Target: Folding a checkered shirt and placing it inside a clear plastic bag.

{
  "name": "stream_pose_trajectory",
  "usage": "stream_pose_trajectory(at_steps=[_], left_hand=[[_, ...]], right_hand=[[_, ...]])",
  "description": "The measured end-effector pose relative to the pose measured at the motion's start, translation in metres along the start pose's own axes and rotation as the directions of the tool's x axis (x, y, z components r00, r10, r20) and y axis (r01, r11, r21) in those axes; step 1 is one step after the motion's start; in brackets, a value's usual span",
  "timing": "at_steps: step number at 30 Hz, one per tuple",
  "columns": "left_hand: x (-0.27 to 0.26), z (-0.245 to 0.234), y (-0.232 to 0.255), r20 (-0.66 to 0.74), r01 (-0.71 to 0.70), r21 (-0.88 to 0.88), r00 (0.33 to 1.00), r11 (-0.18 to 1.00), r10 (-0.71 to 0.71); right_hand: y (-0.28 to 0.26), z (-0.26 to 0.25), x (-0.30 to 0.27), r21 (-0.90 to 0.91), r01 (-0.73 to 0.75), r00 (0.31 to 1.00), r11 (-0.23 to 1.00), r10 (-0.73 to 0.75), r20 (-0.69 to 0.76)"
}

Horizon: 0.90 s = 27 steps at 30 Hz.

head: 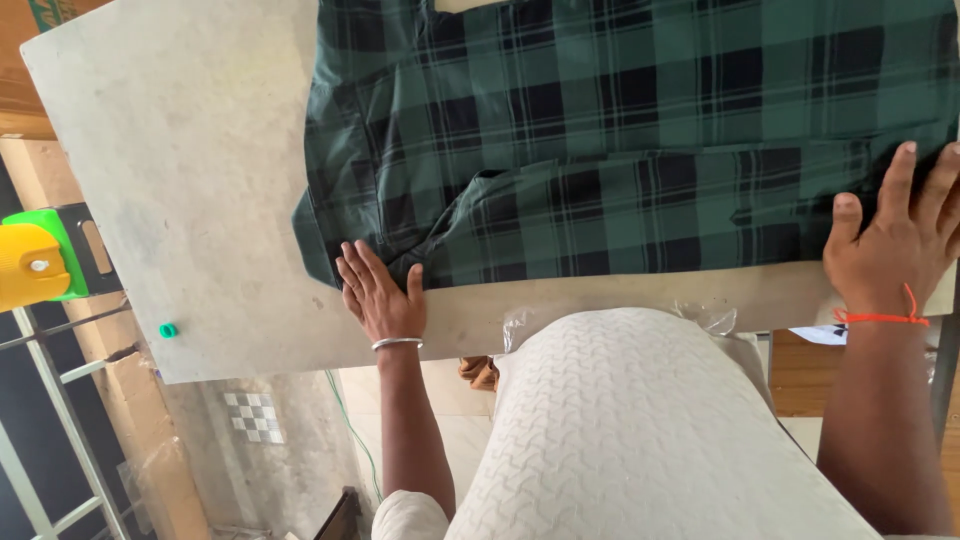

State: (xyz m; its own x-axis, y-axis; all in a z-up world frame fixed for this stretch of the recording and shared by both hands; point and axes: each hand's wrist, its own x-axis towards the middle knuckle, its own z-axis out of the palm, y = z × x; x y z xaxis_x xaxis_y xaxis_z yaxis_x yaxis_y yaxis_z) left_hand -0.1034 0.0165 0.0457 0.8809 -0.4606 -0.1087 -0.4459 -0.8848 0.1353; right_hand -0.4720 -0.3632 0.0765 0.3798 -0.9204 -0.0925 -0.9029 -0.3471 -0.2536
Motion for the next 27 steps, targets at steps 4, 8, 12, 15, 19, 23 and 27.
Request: stream_pose_trajectory(at_steps=[4,8,12,15,19,23,27], left_hand=[[0.004,-0.021,0.028,0.046,0.028,-0.032,0.999,0.999,-0.026],[0.011,-0.033,0.088,-0.038,-0.244,-0.146,0.970,0.959,0.241],[0.035,-0.011,0.152,-0.081,-0.454,-0.104,0.890,0.885,0.448],[0.049,0.005,0.165,0.062,-0.451,-0.008,0.891,0.892,0.451],[0.052,-0.003,0.170,0.075,-0.440,0.037,0.896,0.897,0.437],[0.047,0.004,0.163,0.078,-0.431,0.021,0.900,0.902,0.428],[0.042,0.001,0.163,0.040,-0.443,-0.012,0.896,0.897,0.443]], right_hand=[[-0.021,-0.017,0.001,0.055,-0.044,0.999,0.998,0.044,0.005],[-0.019,-0.005,0.004,0.144,0.117,0.992,0.983,-0.109,-0.064],[-0.013,0.019,0.014,0.123,0.152,0.987,0.981,-0.145,-0.065],[-0.006,0.028,0.015,0.054,0.118,0.993,0.992,-0.117,-0.020],[-0.002,0.032,0.018,0.043,0.113,0.993,0.993,-0.112,-0.021],[0.003,0.036,0.014,0.025,0.130,0.991,0.991,-0.129,-0.023],[0.009,0.034,0.019,0.017,0.183,0.983,0.983,-0.182,-0.033]])
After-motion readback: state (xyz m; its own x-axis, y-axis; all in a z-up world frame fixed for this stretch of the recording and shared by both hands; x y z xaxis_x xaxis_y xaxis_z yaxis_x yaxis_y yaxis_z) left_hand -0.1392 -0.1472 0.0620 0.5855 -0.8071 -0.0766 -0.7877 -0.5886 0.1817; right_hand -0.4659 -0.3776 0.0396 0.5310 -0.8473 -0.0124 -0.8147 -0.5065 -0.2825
